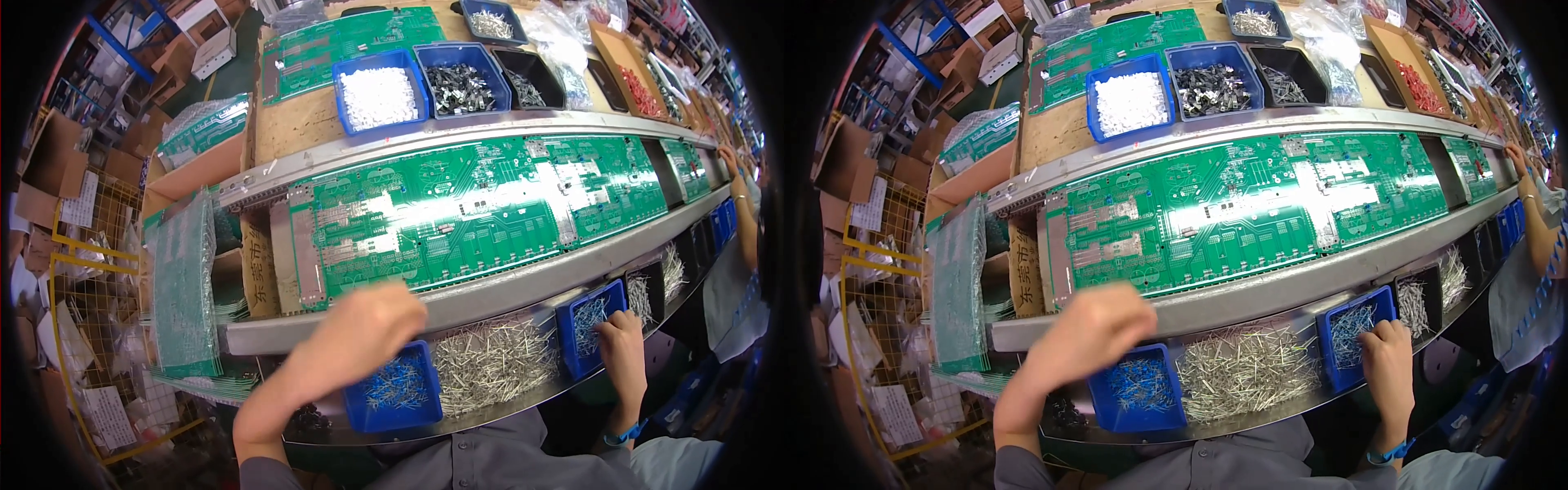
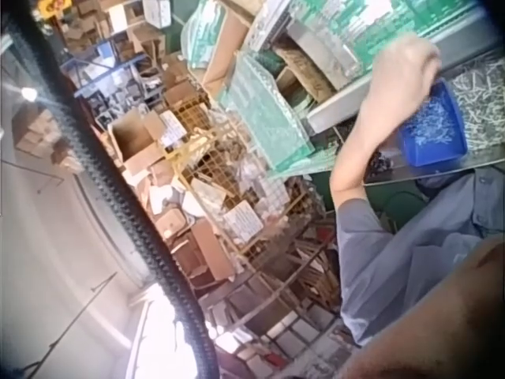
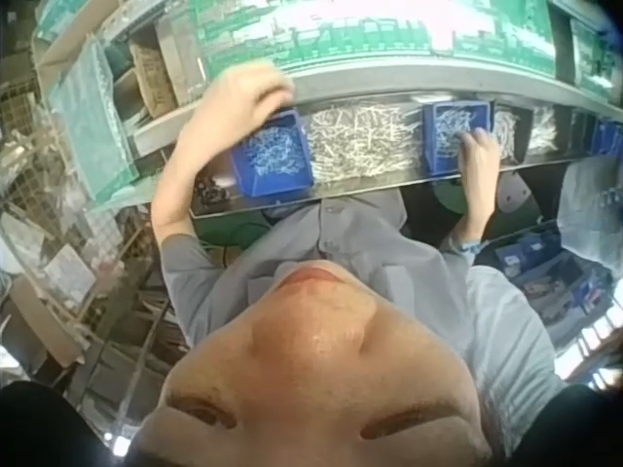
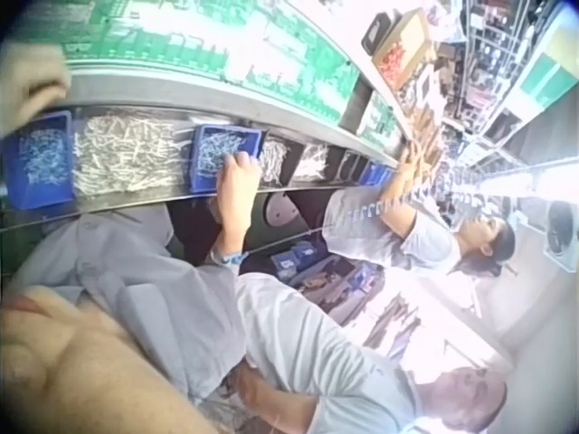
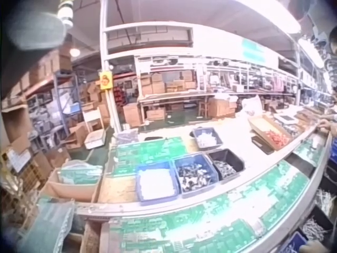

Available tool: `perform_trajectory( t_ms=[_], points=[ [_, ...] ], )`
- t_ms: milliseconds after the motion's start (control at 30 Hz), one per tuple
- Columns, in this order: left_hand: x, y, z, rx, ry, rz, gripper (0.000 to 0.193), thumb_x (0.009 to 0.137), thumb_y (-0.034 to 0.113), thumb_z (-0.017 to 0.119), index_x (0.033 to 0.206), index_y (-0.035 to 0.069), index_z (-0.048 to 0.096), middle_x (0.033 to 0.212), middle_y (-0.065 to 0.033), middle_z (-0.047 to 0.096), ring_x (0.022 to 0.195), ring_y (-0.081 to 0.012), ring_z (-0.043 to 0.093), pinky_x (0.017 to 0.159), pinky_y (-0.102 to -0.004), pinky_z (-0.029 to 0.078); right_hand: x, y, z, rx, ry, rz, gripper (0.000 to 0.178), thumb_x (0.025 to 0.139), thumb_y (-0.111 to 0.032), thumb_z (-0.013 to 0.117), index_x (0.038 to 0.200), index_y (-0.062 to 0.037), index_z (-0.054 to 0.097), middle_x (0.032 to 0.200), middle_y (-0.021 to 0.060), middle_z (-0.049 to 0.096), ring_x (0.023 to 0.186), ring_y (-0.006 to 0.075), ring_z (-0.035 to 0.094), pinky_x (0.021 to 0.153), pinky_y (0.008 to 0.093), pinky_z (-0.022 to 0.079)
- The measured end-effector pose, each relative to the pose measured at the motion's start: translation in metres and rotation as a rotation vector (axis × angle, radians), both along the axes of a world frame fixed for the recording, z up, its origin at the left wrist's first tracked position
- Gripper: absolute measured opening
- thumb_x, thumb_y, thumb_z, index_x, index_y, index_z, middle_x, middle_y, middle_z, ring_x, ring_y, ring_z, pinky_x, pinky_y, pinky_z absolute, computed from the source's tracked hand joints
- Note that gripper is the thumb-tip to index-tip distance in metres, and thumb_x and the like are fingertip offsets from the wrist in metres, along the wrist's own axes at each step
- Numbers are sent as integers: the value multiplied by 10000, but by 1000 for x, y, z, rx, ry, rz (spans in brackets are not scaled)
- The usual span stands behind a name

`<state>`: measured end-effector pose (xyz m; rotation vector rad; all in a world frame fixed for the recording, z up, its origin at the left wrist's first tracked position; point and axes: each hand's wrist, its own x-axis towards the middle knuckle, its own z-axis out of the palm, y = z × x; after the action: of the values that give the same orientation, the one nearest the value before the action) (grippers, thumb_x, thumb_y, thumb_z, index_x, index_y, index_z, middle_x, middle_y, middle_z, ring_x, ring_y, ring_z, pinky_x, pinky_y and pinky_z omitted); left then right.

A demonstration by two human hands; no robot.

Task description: The person inserts electronic components into a circuit board by hand, slides the board down the assembly line conveyor, and places a new circuit board onto the track.

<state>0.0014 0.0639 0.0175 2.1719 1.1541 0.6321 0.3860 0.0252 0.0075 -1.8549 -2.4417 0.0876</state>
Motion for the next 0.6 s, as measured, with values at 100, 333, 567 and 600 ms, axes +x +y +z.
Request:
perform_trajectory(
  t_ms=[100,333,567,600],
  points=[
    [0,-51,8,-276,279,-210,135,820,171,638,873,51,608,804,-109,590,723,-310,623,613,-392,513,-6,7,-4,-20,-105,90,62,666,-1,610,713,-41,618,735,96,481,742,269,473,696,364,382],
    [14,-89,-18,-129,521,-152,113,703,69,621,794,25,571,781,-106,579,711,-269,638,581,-363,512,-5,9,2,-58,-249,151,44,691,-70,600,647,-69,598,699,84,472,729,255,477,695,366,372],
    [15,-93,-29,-116,499,-151,78,665,53,620,730,36,581,747,-93,583,698,-239,635,572,-336,506,-9,11,8,-52,-298,184,51,694,-54,568,648,-44,587,700,87,484,738,259,482,720,371,383],
    [14,-93,-29,-119,498,-166,75,665,53,620,726,38,580,739,-89,579,695,-238,633,571,-334,504,-11,10,9,-26,-277,175,41,690,-43,576,650,-41,582,710,88,481,750,261,481,723,373,383]
  ],
)
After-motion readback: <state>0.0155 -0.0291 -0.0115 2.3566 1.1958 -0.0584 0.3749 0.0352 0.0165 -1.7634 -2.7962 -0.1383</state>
